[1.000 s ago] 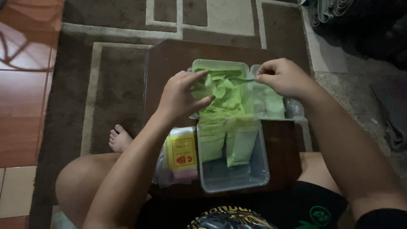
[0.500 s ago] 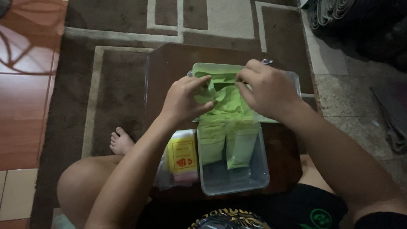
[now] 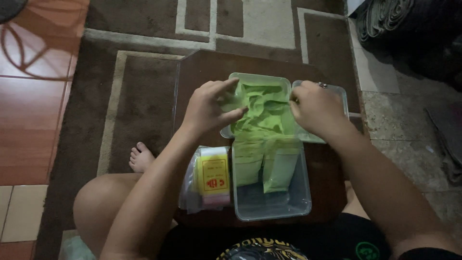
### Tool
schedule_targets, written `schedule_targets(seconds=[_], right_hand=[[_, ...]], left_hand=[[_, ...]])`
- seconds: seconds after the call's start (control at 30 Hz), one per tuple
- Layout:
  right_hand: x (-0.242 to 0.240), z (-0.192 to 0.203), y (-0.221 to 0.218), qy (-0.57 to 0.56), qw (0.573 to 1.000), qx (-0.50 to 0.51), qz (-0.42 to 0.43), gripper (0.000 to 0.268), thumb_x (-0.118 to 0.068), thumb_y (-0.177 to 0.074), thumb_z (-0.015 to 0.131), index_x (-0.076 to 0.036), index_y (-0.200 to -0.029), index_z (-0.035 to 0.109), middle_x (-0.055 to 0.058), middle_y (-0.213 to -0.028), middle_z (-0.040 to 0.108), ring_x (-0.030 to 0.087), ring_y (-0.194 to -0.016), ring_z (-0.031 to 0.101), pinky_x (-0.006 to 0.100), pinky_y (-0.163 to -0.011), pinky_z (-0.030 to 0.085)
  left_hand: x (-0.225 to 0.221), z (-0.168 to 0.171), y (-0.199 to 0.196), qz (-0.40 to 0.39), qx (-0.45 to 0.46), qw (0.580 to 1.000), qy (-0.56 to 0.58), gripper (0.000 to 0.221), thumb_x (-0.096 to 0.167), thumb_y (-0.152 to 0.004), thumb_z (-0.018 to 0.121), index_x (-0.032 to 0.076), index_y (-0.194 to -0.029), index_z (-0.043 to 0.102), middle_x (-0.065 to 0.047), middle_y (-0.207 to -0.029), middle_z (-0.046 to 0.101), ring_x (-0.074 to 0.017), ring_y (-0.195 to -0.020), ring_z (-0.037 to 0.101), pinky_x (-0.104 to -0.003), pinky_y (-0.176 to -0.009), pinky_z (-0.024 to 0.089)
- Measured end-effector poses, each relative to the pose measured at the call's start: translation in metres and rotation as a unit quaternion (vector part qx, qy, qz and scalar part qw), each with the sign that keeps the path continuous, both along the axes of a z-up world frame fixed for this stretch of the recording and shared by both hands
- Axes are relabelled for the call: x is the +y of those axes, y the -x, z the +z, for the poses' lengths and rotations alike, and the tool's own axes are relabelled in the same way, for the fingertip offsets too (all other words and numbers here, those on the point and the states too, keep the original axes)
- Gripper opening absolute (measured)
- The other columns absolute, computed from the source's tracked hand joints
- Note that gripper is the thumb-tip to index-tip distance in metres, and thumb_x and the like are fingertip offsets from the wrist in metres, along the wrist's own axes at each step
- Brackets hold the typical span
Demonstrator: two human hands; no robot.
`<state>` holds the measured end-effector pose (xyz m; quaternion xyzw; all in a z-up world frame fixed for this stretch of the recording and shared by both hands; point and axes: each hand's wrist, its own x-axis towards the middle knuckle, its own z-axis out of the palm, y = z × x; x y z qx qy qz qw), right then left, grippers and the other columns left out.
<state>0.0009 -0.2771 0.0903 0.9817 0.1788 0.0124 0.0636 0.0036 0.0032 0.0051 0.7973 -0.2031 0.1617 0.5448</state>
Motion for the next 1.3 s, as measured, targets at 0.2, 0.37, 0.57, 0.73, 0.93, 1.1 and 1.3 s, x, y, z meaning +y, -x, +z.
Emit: schedule_targets(seconds=[0.2,0.37,0.57,0.73,0.93,1.1,1.3], right_hand=[[0.008,-0.014,-0.004,-0.001,0.999,0.024,-0.025,0.018,-0.032,-0.091,0.065,-0.016,-0.091,0.074,0.004,-0.092,0.065,0.031,-0.091,0.073,0.048,-0.070,0.061],[0.026,0.010,-0.006,-0.089,0.993,0.080,-0.018,0.017,-0.021,-0.095,0.065,-0.009,-0.097,0.076,0.012,-0.093,0.069,0.037,-0.094,0.072,0.049,-0.075,0.059],[0.037,0.017,-0.008,-0.069,0.973,0.215,-0.044,0.023,-0.023,-0.093,0.063,-0.008,-0.100,0.078,0.018,-0.096,0.076,0.043,-0.099,0.072,0.057,-0.082,0.057],[0.035,0.034,-0.021,-0.014,0.983,0.167,-0.079,0.020,-0.019,-0.095,0.065,-0.009,-0.098,0.082,0.014,-0.090,0.079,0.039,-0.092,0.076,0.049,-0.083,0.057],[0.050,0.011,-0.028,-0.136,0.961,0.239,-0.039,0.023,-0.023,-0.091,0.069,-0.004,-0.099,0.079,0.024,-0.100,0.077,0.048,-0.104,0.070,0.056,-0.085,0.053],[0.020,-0.025,-0.048,-0.020,0.976,0.204,-0.069,0.021,-0.024,-0.093,0.067,-0.013,-0.102,0.082,0.010,-0.097,0.080,0.035,-0.101,0.076,0.047,-0.086,0.058],[0.021,0.006,-0.048,-0.092,0.979,0.160,-0.089,0.023,-0.021,-0.093,0.067,-0.005,-0.104,0.080,0.020,-0.099,0.078,0.044,-0.101,0.073,0.053,-0.085,0.056]], left_hand=[[0.001,0.007,0.002,0.005,-0.011,1.000,-0.003,0.067,0.026,-0.065,0.092,0.009,-0.126,0.071,-0.009,-0.097,0.075,-0.0313,-0.094,0.070,-0.041,-0.076,0.061],[0.006,0.006,-0.001,0.003,-0.040,0.999,0.002,0.066,0.023,-0.065,0.091,0.009,-0.126,0.070,-0.010,-0.097,0.075,-0.0342,-0.092,0.070,-0.046,-0.077,0.059],[0.003,0.011,0.002,0.000,-0.018,0.999,0.027,0.065,0.020,-0.065,0.091,0.008,-0.126,0.070,-0.012,-0.097,0.075,-0.0342,-0.092,0.071,-0.042,-0.074,0.060],[0.007,0.016,0.005,0.006,-0.006,1.000,0.027,0.065,0.022,-0.066,0.091,0.009,-0.127,0.070,-0.010,-0.098,0.076,-0.0327,-0.093,0.070,-0.042,-0.079,0.059],[0.005,0.013,0.003,0.003,-0.011,1.000,0.021,0.065,0.024,-0.066,0.092,0.010,-0.127,0.071,-0.009,-0.100,0.075,-0.0305,-0.094,0.070,-0.042,-0.081,0.058],[0.003,0.015,0.006,0.000,-0.002,1.000,0.030,0.064,0.023,-0.067,0.092,0.009,-0.125,0.071,-0.009,-0.098,0.076,-0.0315,-0.094,0.070,-0.042,-0.081,0.057],[0.006,0.007,0.002,0.000,-0.030,0.999,0.023,0.065,0.023,-0.066,0.092,0.008,-0.126,0.071,-0.012,-0.098,0.075,-0.0335,-0.092,0.070,-0.045,-0.082,0.057]])
